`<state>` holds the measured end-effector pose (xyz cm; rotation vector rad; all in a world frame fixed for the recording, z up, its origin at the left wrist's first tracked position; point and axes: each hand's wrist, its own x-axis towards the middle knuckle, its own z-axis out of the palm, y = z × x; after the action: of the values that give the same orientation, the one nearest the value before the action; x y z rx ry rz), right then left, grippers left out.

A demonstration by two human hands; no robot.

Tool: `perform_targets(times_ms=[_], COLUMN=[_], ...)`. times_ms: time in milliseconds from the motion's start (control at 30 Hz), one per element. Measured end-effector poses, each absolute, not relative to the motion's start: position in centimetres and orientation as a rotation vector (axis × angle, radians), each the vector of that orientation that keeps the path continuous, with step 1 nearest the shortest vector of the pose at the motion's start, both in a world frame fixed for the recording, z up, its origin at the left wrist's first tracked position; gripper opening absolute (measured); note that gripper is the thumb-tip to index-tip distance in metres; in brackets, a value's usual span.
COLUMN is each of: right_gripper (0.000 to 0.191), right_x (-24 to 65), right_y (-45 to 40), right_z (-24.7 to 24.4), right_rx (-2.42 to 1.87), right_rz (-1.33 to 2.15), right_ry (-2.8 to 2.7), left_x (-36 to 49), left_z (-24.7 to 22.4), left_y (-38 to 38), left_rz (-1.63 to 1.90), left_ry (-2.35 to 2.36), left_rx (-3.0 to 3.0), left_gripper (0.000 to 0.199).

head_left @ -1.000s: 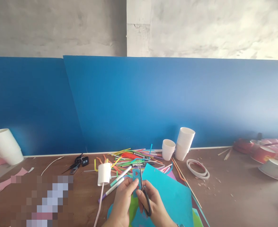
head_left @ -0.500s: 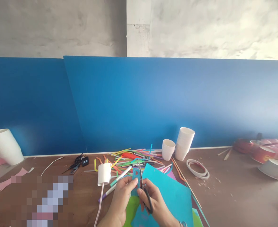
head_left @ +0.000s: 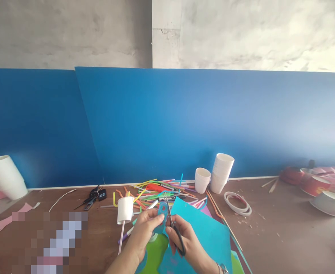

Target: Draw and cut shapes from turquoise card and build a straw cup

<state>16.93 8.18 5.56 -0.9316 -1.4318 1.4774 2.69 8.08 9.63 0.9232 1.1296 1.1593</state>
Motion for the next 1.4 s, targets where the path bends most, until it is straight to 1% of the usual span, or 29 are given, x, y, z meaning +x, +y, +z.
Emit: perform_targets(times_ms=[267, 633, 733, 900, 1033, 1200, 1400], right_gripper=[0.045, 0.044, 0.044, 0.044, 0.041, 0.039, 0.038], right_x=[17.0, 17.1, 17.1, 16.9, 16.8, 16.8, 16.8], right_y=[8.2, 8.3, 8.3, 8.3, 8.2, 8.2, 8.2], right_z=[5.6, 5.4, 5.2, 4.9, 4.6, 4.4, 4.6], right_rx=[-0.963, -0.972, -0.960, -0.957, -0.918, -0.848, -0.876], right_rz=[1.482, 1.491, 1.493, 1.512, 1.542, 1.556, 1.563], right_ry=[-1.473, -1.522, -1.522, -1.500, -1.492, -1.471, -1.503], left_x=[1.3, 0.3, 0.2, 1.0, 1.5, 1.0, 0.6], left_z=[7.9, 9.3, 9.3, 9.2, 8.5, 7.9, 8.3], left_y=[9.5, 9.4, 9.4, 9.3, 9.6, 9.9, 10.0], left_rz=[1.116, 1.016, 0.998, 1.039, 1.067, 0.991, 0.936], left_ry=[1.216, 1.093, 1.093, 1.043, 1.091, 1.096, 1.083], left_rx=[0.989, 1.055, 1.065, 1.130, 1.186, 1.248, 1.244], left_gripper=[0.028, 0.027, 0.026, 0.030, 0.032, 0.033, 0.033])
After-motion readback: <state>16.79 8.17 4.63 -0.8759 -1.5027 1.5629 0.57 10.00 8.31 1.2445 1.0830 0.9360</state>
